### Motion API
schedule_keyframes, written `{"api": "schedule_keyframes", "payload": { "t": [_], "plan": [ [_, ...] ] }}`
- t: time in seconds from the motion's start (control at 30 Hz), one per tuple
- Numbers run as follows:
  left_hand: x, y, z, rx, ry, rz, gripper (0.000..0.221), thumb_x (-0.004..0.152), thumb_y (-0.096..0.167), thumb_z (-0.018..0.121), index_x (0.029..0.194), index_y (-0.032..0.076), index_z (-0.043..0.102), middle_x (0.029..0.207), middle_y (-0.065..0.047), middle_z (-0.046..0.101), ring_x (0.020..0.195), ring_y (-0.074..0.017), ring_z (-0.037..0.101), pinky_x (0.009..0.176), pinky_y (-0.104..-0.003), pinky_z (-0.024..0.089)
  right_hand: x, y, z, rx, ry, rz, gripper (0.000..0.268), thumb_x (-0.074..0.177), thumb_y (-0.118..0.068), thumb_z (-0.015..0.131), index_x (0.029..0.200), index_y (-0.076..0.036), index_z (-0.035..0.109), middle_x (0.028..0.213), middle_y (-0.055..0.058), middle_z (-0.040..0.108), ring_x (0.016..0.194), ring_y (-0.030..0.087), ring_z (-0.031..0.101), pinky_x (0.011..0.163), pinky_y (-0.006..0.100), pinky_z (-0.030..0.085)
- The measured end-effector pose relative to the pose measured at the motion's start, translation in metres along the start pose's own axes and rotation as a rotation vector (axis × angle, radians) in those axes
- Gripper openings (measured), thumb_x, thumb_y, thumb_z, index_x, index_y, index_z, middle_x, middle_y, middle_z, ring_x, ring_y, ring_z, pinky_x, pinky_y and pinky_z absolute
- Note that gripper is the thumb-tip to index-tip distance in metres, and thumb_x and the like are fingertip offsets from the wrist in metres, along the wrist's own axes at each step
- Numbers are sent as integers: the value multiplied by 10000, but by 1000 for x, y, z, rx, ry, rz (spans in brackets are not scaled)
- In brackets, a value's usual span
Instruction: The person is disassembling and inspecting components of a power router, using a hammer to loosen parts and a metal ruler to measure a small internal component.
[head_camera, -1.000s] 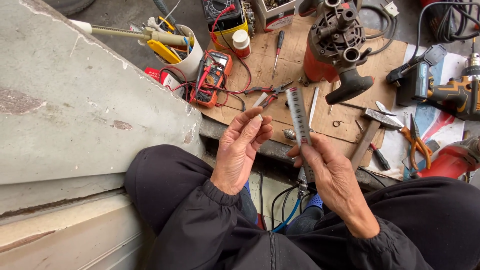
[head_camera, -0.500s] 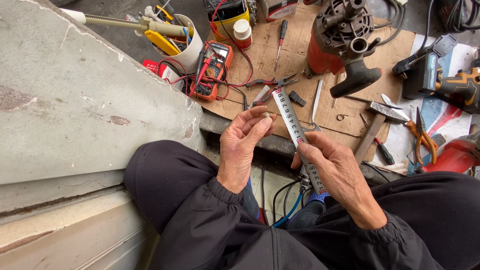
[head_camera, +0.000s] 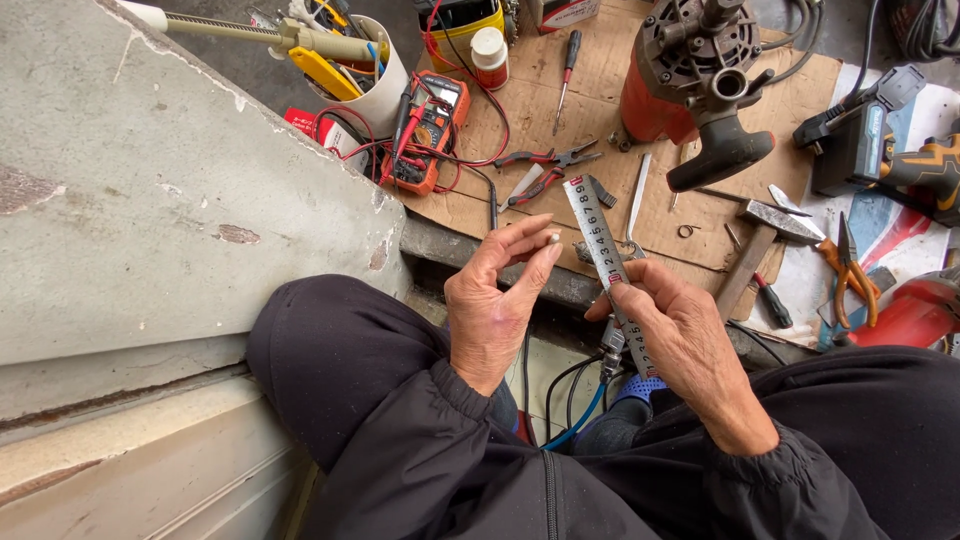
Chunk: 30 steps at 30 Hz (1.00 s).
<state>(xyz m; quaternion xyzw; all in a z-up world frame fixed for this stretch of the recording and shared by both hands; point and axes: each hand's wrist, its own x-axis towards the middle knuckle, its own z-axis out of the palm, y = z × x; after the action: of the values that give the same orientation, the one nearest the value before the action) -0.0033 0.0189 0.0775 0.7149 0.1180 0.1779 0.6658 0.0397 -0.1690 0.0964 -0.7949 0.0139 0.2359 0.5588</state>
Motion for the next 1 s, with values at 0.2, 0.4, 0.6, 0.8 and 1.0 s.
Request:
{"api": "schedule_keyframes", "payload": {
  "t": [0.2,0.4,0.6,0.8,1.0],
  "plan": [
    [0,-3,2,26,1,47,344,983,51,805,1321,97,767,1179,-34,858,1090,-99,807,950,-223,629,2,4,0,0,1,-4,234,1057,-136,629,1126,-23,822,928,88,869,766,145,603,710,258,421],
    [11,-32,0,-563,-18,-201,344,997,34,787,1334,-16,736,1198,-163,829,1016,-158,770,985,-267,628,2,1,-1,-31,-10,34,280,1043,-198,687,999,-6,886,806,64,706,672,142,484,600,269,342],
    [16,-32,-5,-724,-22,-299,347,1027,78,758,1348,-21,674,1174,-156,804,1017,-188,770,1003,-325,618,1,1,1,15,-54,25,243,1046,-175,679,996,-5,845,815,109,834,760,163,622,705,278,431],
    [18,-36,-7,-852,-28,-370,350,1021,76,761,1339,-18,650,1171,-165,777,1052,-190,762,1026,-330,625,4,5,1,-7,-59,15,237,1044,-174,691,983,-6,846,790,93,816,690,144,545,626,266,376],
    [20,-44,-8,-959,2,-424,269,1047,71,729,1291,-28,672,1181,-183,780,1048,-207,764,1002,-335,640,5,3,0,-27,-51,33,255,1047,-189,691,986,-6,857,787,96,835,689,147,536,652,269,376]
  ]
}}
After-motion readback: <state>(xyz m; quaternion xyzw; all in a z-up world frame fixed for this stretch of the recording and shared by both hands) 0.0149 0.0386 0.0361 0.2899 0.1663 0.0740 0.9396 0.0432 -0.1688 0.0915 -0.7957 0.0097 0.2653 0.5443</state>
